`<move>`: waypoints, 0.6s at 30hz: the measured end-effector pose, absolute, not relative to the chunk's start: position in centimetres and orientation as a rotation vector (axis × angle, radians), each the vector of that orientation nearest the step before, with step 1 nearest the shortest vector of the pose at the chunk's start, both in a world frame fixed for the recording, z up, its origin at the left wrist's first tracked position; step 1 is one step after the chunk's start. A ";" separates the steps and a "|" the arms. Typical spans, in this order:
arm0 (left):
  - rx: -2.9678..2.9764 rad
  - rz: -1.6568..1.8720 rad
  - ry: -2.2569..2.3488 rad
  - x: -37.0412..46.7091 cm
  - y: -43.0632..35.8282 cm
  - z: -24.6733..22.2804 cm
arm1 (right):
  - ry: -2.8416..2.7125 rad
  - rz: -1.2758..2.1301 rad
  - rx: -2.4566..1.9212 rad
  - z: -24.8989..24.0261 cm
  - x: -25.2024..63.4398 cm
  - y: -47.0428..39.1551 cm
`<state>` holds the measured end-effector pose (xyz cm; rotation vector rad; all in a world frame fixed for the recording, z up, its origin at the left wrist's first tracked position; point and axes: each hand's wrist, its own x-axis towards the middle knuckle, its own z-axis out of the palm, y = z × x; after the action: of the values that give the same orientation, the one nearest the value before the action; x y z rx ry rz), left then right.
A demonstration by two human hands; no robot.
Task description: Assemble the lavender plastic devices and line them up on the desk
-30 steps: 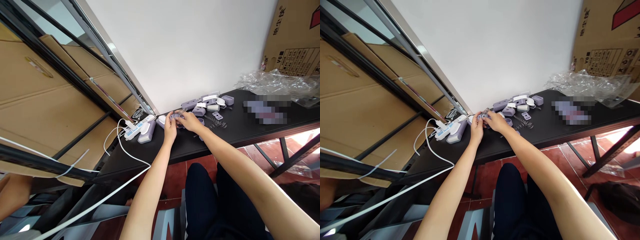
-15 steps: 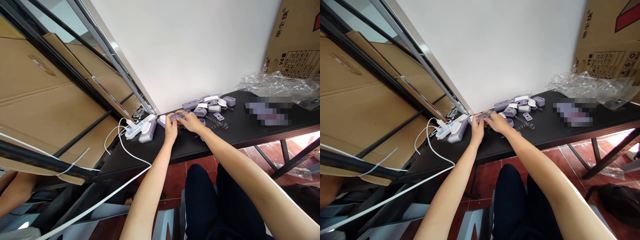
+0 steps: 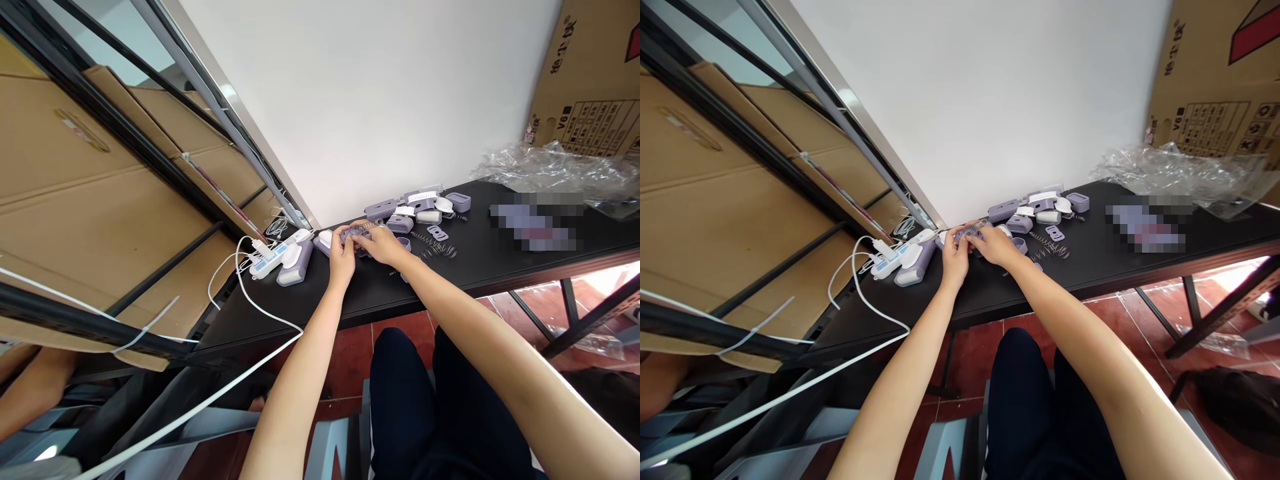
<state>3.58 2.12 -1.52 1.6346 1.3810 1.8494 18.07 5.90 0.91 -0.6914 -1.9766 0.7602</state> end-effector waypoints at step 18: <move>1.664 1.816 1.335 3.6 1.9 -1.8 | -2.000 0.678 -0.690 0.8 18.0 6.1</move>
<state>3.56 1.94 -1.84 1.6638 1.3354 1.8157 18.01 6.12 0.77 -0.6902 -2.0004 0.6785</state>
